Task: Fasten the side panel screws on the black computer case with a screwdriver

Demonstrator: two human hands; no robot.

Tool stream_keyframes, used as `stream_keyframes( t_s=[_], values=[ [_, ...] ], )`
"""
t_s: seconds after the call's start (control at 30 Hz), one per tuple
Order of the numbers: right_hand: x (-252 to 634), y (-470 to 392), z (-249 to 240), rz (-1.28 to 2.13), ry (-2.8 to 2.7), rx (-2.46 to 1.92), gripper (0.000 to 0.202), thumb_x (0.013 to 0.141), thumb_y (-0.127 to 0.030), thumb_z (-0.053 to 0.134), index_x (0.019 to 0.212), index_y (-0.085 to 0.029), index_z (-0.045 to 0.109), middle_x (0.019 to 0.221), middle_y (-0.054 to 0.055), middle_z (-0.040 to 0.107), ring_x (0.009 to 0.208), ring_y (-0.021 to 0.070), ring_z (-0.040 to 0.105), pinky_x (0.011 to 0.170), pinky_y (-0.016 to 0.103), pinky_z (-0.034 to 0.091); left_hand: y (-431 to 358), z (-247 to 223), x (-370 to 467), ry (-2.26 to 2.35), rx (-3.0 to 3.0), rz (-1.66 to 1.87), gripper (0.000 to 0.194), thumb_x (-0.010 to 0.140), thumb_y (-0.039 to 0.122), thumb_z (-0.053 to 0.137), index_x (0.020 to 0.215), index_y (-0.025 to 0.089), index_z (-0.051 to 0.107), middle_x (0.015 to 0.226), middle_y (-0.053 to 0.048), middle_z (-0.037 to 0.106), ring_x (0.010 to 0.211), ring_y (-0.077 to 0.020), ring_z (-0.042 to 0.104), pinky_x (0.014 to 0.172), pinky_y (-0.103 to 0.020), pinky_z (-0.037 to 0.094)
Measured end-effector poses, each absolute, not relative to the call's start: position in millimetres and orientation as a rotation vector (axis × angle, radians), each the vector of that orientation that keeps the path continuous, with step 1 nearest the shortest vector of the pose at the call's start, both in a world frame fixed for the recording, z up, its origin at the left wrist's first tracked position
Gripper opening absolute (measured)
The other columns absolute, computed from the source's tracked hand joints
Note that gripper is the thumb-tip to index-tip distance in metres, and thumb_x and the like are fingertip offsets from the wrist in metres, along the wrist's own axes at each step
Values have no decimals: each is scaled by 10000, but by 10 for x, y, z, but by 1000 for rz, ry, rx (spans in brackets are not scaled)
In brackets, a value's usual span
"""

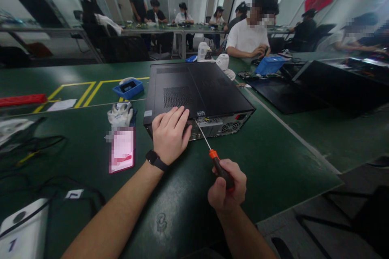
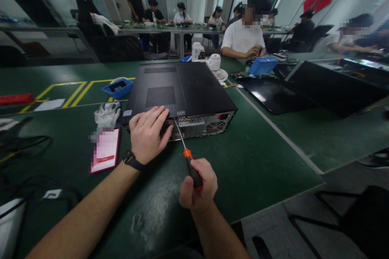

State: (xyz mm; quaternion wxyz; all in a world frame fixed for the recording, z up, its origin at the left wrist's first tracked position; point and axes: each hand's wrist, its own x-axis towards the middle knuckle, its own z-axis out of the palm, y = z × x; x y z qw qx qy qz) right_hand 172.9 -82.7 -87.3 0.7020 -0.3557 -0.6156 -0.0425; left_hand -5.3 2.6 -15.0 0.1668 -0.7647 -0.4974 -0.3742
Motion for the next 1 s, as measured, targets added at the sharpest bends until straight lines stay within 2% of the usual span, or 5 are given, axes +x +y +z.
stream_keyframes(
  t_s=[0.33,0.5,0.67,0.83,1.0],
  values=[
    [1748,-834,-863,-213,-1362,-822,350,957,-160,579,1302,-170,632,1023,68,702,750,168,702,627,343,627,15,-137,-45,-1423,-2186,-1085,512,996,272,641,1506,232,611,1525,-112,666,1413,-338,620,1140,-552,403],
    [1734,-817,-909,-162,-1333,-789,319,1002,-221,547,1298,-153,644,1000,70,691,729,164,693,597,332,607,16,-146,-50,-1400,-2168,-1057,498,1008,278,631,1502,214,608,1522,-117,668,1407,-331,624,1138,-545,402],
    [1703,-807,-848,-78,-1359,-735,378,956,-257,585,1319,-156,616,996,69,651,780,193,683,632,380,612,15,-146,-53,-1417,-2185,-1076,522,998,272,640,1517,232,601,1528,-114,663,1418,-337,615,1147,-549,395],
    [1713,-823,-770,-123,-1374,-747,357,916,-183,596,1269,-143,631,990,70,659,834,202,684,686,394,624,20,-147,-52,-1393,-2165,-1058,488,1009,283,637,1489,197,618,1517,-118,672,1405,-327,625,1137,-533,395],
    [1739,-829,-838,-200,-1356,-783,385,925,-115,612,1309,-140,626,1052,81,698,804,176,708,629,322,607,28,-149,-48,-1371,-2133,-1037,453,1019,291,635,1458,179,632,1503,-114,684,1388,-313,638,1128,-504,393]
  ],
)
